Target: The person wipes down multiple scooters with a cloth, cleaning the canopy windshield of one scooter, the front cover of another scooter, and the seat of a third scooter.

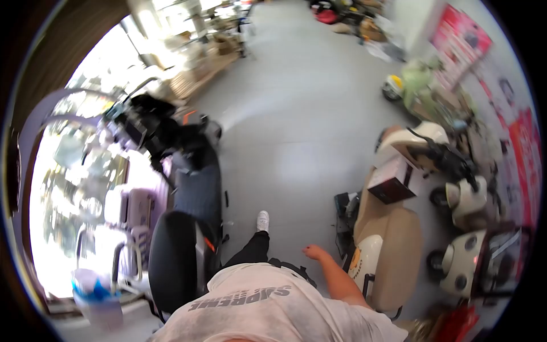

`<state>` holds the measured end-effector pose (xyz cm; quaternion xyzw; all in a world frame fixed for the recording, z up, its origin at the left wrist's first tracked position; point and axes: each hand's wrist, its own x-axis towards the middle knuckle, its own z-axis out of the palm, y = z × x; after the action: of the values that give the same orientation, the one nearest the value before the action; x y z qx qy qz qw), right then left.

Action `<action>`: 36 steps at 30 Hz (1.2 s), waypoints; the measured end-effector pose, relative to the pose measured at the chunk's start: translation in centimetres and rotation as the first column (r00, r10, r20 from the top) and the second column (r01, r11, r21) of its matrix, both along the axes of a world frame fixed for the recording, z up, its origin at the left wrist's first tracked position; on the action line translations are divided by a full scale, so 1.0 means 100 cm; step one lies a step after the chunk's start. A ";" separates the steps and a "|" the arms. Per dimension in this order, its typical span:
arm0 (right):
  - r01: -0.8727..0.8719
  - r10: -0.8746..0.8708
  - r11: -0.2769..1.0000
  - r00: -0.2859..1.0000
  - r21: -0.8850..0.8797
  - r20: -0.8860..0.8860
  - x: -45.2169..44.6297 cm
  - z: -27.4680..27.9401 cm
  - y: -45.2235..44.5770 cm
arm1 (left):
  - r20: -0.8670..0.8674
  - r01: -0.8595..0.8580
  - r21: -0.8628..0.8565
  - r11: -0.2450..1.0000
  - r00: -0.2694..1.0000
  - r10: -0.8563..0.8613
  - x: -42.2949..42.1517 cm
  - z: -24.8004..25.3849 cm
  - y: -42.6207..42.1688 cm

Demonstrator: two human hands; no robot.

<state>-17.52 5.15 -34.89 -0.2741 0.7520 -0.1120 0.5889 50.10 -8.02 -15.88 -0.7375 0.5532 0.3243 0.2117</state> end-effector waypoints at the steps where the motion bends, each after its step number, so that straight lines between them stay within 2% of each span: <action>1: 0.063 -0.062 0.998 0.998 0.008 -0.007 -0.001 0.006 -0.005 | -0.024 0.065 0.053 0.996 0.998 -0.063 -0.025 -0.014 -0.028; 3: 0.004 -0.001 0.999 0.999 0.046 -0.053 -0.014 0.017 -0.020 | -0.066 0.202 0.151 0.968 0.979 -0.194 -0.076 -0.040 -0.085; 5: 0.098 -0.096 0.995 0.994 0.032 -0.062 -0.036 0.003 -0.022 | -0.116 0.341 0.252 0.906 0.940 -0.322 -0.129 -0.058 -0.140; 7: 0.180 -0.179 0.984 0.981 0.006 -0.074 -0.068 0.004 -0.028 | -0.165 0.482 0.339 0.808 0.876 -0.453 -0.184 -0.072 -0.198; 9: 0.171 -0.159 0.984 0.964 0.040 -0.212 -0.099 0.016 -0.033 | -0.203 0.606 0.410 0.682 0.789 -0.580 -0.239 -0.082 -0.261; 10: 0.217 -0.204 0.975 0.956 0.038 -0.213 -0.112 0.018 -0.036 | -0.198 0.652 0.422 0.630 0.744 -0.638 -0.269 -0.088 -0.298; 12: 0.561 -0.555 0.827 0.812 -0.017 -0.178 -0.132 0.017 -0.034 | -0.175 0.746 0.395 0.537 0.634 -0.753 -0.336 -0.098 -0.378; 13: 0.607 -0.600 0.795 0.780 -0.018 -0.178 -0.133 0.023 -0.031 | -0.174 0.806 0.306 0.507 0.571 -0.802 -0.370 -0.136 -0.437; 15: 0.764 -0.754 0.643 0.620 -0.048 -0.216 -0.139 0.034 -0.030 | -0.126 0.898 0.122 0.422 0.436 -0.891 -0.442 -0.194 -0.544; 16: 0.780 -0.765 0.623 0.590 -0.061 -0.258 -0.135 -0.010 -0.009 | -0.078 0.743 0.017 0.669 0.668 -0.740 -0.517 -0.133 -0.559; 17: 0.793 -0.772 0.605 0.561 -0.075 -0.298 -0.132 -0.055 0.005 | -0.100 0.800 -0.119 0.588 0.580 -0.809 -0.585 -0.084 -0.573; 18: 0.737 -0.690 0.675 0.642 0.023 -0.334 -0.134 -0.028 -0.002 | -0.068 0.745 -0.195 0.638 0.638 -0.767 -0.634 -0.088 -0.604; 19: 0.669 -0.596 0.733 0.720 0.125 -0.356 -0.137 -0.002 -0.008 | -0.096 0.740 -0.225 0.634 0.630 -0.770 -0.690 -0.064 -0.619; 20: 0.749 -0.652 0.647 0.641 0.143 -0.406 -0.124 -0.041 0.001 | -0.204 0.705 -0.270 0.656 0.624 -0.754 -0.740 -0.060 -0.638; 21: 0.806 -0.699 0.566 0.580 0.172 -0.419 -0.115 -0.053 0.000 | -0.310 0.665 -0.302 0.683 0.609 -0.730 -0.783 -0.056 -0.653; 22: 0.856 -0.740 0.478 0.513 0.196 -0.436 -0.107 -0.063 -0.002 | -0.303 0.685 -0.307 0.660 0.587 -0.751 -0.818 -0.056 -0.659; 24: 0.906 -0.807 0.365 0.422 0.213 -0.413 -0.124 -0.048 -0.027 | -0.395 0.618 -0.350 0.704 0.584 -0.709 -0.889 -0.063 -0.680; 26: 0.881 -0.894 0.367 0.423 0.299 -0.148 -0.113 -0.066 -0.043 | -0.394 0.595 -0.334 0.731 0.617 -0.682 -0.928 -0.074 -0.691; 27: 0.895 -0.910 0.336 0.389 0.295 -0.142 -0.127 -0.075 -0.062 | -0.355 0.639 -0.293 0.711 0.618 -0.702 -0.945 -0.046 -0.677; 28: 0.945 -0.939 0.282 0.307 0.163 -0.157 -0.148 -0.080 -0.079 | -0.309 0.660 -0.302 0.688 0.615 -0.725 -0.955 -0.088 -0.709; 29: 0.974 -0.960 0.222 0.225 0.034 -0.165 -0.165 -0.086 -0.095 | -0.262 0.650 -0.216 0.728 0.680 -0.685 -0.968 -0.081 -0.711; 30: 0.973 -0.961 0.228 0.231 0.037 -0.155 -0.193 -0.094 -0.111 | -0.290 0.620 -0.169 0.766 0.712 -0.640 -0.975 -0.069 -0.710; 31: 0.970 -0.960 0.237 0.242 0.046 -0.143 -0.224 -0.095 -0.126 | -0.254 0.689 -0.102 0.718 0.679 -0.688 -0.984 -0.054 -0.714; 33: 0.963 -0.963 0.260 0.254 -0.065 -0.094 -0.289 -0.050 -0.162 | -0.217 0.808 -0.010 0.589 0.574 -0.790 -1.009 -0.045 -0.729; 34: 0.968 -0.967 0.241 0.234 -0.066 -0.100 -0.317 -0.030 -0.181 | -0.201 0.852 0.029 0.522 0.517 -0.832 -1.023 -0.048 -0.741; 36: 0.996 -0.996 -0.090 -0.090 0.024 0.004 -0.374 -0.003 -0.211 | -0.175 0.907 0.080 0.414 0.422 -0.890 -1.068 -0.060 -0.766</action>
<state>-54.95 -15.98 -35.22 0.3751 0.7043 -0.5082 0.3241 -56.66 -84.64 -21.86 -0.2889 0.8437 0.2425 0.3820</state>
